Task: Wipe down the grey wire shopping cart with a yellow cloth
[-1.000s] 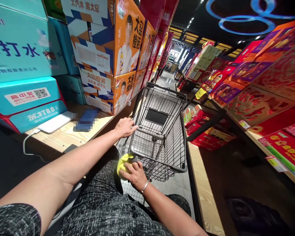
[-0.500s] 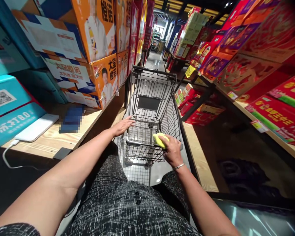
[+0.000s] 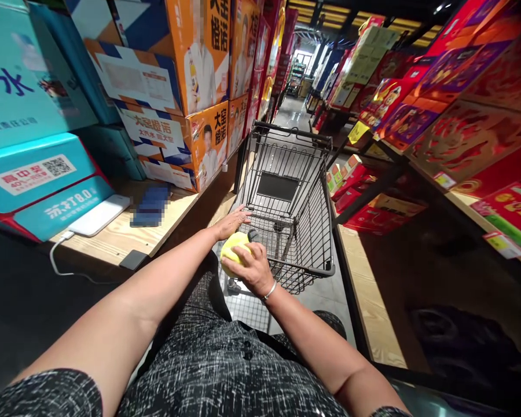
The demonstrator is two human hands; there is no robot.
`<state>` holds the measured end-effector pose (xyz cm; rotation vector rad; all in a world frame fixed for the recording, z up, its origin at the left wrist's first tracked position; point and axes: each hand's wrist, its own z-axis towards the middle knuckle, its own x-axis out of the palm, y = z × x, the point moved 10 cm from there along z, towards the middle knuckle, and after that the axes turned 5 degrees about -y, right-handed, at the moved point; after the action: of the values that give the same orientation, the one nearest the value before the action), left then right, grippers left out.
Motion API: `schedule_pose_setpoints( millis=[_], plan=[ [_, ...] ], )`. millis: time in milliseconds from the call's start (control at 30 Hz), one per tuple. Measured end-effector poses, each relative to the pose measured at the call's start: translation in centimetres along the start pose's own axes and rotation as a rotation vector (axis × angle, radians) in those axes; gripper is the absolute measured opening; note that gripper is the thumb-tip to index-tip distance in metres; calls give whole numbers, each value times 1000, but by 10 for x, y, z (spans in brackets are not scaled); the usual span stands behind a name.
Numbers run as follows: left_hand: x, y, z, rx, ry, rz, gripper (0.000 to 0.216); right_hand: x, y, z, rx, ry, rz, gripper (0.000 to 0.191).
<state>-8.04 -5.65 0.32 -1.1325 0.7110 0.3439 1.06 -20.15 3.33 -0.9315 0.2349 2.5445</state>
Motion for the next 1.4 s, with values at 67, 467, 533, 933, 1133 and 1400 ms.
schedule_pose_setpoints(
  millis=[67, 467, 533, 933, 1133, 1400],
  plan=[
    [1, 2, 0, 47, -17, 60, 65, 20, 1, -32, -12, 124, -26, 36],
    [2, 8, 5, 100, -20, 251, 35, 126, -7, -190, 280, 961, 15, 18],
    [-1, 12, 9, 79, -3, 280, 34, 111, -12, -176, 287, 942, -11, 20],
    [-8, -12, 11, -148, 10, 484, 44, -25, -54, -100, 284, 279, -213, 40],
    [18, -26, -5, -126, -29, 529, 44, 88, -39, -191, 369, 810, -93, 41],
    [-10, -24, -8, -27, -246, 566, 35, 56, -46, -159, 317, 750, -109, 34]
  ],
)
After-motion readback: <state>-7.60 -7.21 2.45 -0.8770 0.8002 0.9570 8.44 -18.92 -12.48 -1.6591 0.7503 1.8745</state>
